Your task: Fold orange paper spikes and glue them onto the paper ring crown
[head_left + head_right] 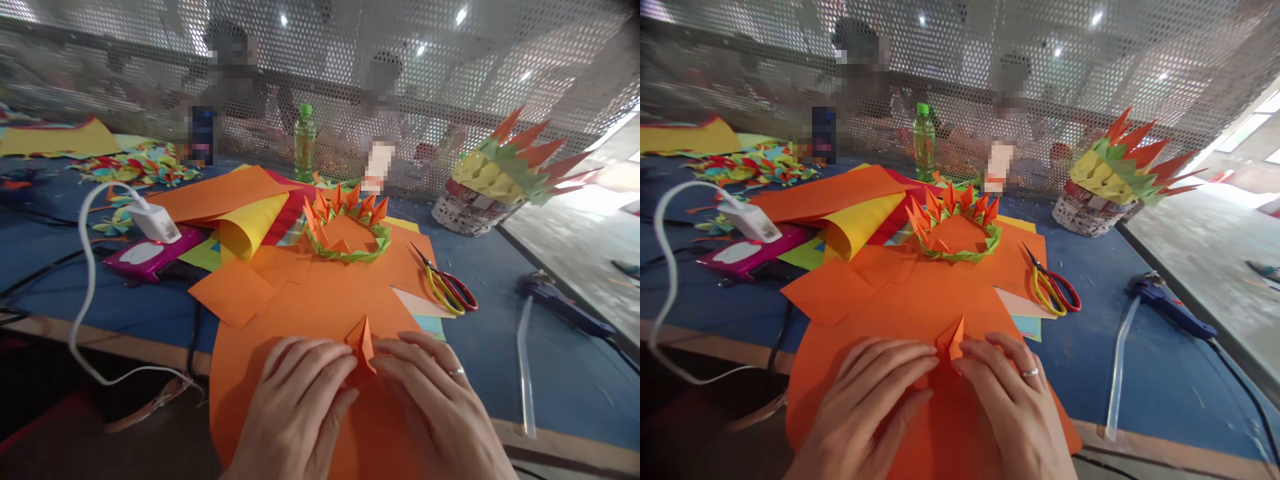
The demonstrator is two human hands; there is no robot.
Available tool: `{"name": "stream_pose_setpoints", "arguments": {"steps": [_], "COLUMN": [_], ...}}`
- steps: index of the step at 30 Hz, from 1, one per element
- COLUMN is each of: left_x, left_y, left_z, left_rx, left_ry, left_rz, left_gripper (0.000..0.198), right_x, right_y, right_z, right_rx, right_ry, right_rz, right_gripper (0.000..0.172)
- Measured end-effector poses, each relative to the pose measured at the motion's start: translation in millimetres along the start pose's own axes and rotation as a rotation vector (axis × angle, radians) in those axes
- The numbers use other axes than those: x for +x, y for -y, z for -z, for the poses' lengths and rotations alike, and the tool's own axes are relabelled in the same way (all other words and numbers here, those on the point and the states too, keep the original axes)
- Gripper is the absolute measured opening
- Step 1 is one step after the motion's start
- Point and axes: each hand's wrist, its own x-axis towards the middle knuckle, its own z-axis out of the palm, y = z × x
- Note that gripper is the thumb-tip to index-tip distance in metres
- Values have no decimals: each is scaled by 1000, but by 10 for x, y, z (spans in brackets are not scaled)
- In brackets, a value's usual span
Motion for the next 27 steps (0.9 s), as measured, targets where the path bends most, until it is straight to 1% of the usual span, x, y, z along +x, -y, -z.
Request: {"name": "stream_pose_setpoints", "arguments": {"steps": [2,4,6,11,14,16,21,27], "left_x": [-48,-85,-106,-103,-97,-97,-87,-21], "left_y": [66,109,128,122,124,134,168,211], "left_z": [-56,-85,-92,-102,-126,-138,-114,-38], "left_rx": [68,113,134,145,133,122,120,143], "left_ry": [7,13,-2,-34,-56,-58,-27,32], "left_rz": [-48,-77,-90,-94,-97,-124,-192,-290], "left_gripper": [25,25,23,21,18,17,23,24], "right_x": [66,135,193,269,263,243,234,270], "right_y": [-44,-79,-112,-151,-133,-120,-102,-97], "right_z": [7,13,16,10,-3,-10,3,14], "right_rx": [2,10,15,45,96,143,239,334], "right_ry": [31,57,69,44,48,71,78,105], "right_rz": [38,72,106,164,140,109,60,36], "right_gripper": [40,41,37,27,21,17,18,11]}}
